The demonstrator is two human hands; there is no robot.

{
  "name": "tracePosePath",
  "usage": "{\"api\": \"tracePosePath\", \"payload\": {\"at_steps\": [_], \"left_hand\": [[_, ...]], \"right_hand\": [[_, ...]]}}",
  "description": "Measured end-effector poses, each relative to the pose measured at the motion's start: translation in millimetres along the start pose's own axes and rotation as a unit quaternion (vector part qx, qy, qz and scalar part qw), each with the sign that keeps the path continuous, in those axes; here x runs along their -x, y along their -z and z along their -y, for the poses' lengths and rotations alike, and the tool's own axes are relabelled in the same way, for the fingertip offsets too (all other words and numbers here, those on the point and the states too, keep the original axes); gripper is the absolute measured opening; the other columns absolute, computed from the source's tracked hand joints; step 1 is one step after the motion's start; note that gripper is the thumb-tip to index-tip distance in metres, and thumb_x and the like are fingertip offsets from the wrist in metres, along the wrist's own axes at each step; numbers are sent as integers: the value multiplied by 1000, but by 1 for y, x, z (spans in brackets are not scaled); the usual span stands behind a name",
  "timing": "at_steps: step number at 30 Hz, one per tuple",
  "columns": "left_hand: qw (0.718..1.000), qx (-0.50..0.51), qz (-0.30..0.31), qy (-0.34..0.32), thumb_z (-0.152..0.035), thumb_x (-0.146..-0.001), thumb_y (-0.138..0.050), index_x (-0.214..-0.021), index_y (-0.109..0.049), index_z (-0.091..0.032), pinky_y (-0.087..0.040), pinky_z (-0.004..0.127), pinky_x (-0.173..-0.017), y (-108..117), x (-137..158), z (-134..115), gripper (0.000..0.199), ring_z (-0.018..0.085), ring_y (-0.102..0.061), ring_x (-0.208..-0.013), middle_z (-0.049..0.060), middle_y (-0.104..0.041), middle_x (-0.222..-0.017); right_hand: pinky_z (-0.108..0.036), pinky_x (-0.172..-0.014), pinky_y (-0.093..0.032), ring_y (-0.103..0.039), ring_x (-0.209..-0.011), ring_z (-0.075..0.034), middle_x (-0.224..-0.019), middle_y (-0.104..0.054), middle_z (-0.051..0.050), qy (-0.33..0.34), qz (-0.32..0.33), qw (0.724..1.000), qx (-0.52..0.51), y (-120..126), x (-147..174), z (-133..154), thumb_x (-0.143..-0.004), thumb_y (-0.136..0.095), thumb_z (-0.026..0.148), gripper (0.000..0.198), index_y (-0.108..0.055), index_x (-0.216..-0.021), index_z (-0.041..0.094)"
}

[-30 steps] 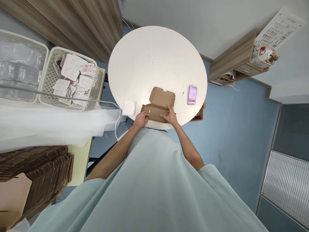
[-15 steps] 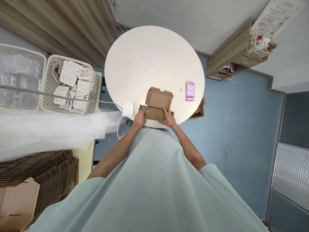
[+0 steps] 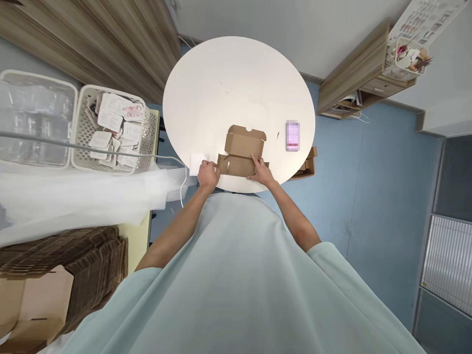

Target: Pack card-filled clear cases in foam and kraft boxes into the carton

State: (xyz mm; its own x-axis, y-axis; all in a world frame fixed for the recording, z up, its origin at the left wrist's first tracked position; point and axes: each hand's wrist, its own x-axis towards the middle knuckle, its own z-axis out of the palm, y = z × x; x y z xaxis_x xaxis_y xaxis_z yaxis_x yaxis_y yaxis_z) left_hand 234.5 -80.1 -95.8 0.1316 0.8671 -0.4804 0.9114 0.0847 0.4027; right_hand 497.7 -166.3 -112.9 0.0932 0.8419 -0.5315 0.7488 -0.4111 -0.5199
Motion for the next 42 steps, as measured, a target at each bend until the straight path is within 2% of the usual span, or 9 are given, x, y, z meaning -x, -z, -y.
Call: {"api": "tracePosePath", "payload": {"at_steps": [6,11,15,25,32,35,37,40,42], "left_hand": [[996,63,60,4,-36,-100,-69,-116,-69,-23,-58,44,-103,-4,0,-11,21,32,-77,-116,11,-81,-120],[992,98,78,-30,-43,-100,-73,-123,-66,-22,-58,41,-101,-13,0,-21,32,28,-78,-109,11,-79,-134],[994,76,70,-22,-28,-100,-68,-128,-64,-20,-56,42,-107,-19,-5,-25,29,29,-76,-116,12,-79,-131],[995,25,94,-3,-21,-94,-67,-108,-72,-19,-59,49,-102,-16,-16,-27,15,38,-74,-117,17,-80,-116],[993,-57,98,-12,-19,-99,-60,-117,-68,-14,-59,48,-98,-14,-8,-40,21,40,-73,-119,23,-76,-123],[993,-67,101,-5,-18,-100,-57,-119,-67,-15,-58,46,-97,-15,-7,-44,21,39,-72,-118,22,-75,-123],[992,-73,105,-5,-17,-101,-54,-119,-67,-14,-58,46,-97,-16,-7,-45,22,39,-72,-117,22,-75,-123],[991,-85,102,-14,-16,-101,-50,-120,-66,-12,-56,46,-99,-19,-9,-44,25,39,-71,-118,23,-75,-125],[991,-86,97,-19,-15,-101,-50,-122,-66,-12,-56,47,-102,-22,-10,-42,27,39,-70,-119,24,-74,-127]], "right_hand": [[-54,-103,-63,-68,-131,-38,-165,-43,-18,2,5,1000,1,-2,0,-1,-81,-99,37,133,-14,-182,41],[-53,-105,-63,-69,-130,-39,-167,-42,-18,4,1,1000,-8,-4,-1,-1,-78,-102,36,134,-18,-182,41],[-54,-106,-62,-69,-132,-40,-170,-39,-20,0,10,1000,0,-3,-1,1,-79,-102,35,132,-20,-182,39],[-56,-107,-62,-64,-140,-43,-172,-37,-21,-3,27,1000,1,0,1,2,-81,-101,44,133,-15,-183,40],[-53,-109,-62,-64,-141,-42,-173,-38,-20,-4,17,1000,7,3,0,9,-79,-101,38,131,-20,-182,38],[-49,-106,-63,-63,-142,-38,-173,-41,-19,-1,-25,1000,-13,3,11,6,-89,-93,39,115,-25,-181,34],[-44,-105,-63,-63,-141,-33,-168,-48,-18,-13,-100,994,-38,2,23,0,-102,-77,39,91,-30,-179,31],[-41,-105,-61,-66,-135,-28,-154,-62,-18,-98,-216,969,-66,-1,40,-16,-110,-62,38,66,-41,-171,23],[-40,-104,-59,-69,-127,-28,-141,-71,-17,-169,-219,957,-89,-3,46,-25,-109,-64,38,54,-52,-158,18]]}}
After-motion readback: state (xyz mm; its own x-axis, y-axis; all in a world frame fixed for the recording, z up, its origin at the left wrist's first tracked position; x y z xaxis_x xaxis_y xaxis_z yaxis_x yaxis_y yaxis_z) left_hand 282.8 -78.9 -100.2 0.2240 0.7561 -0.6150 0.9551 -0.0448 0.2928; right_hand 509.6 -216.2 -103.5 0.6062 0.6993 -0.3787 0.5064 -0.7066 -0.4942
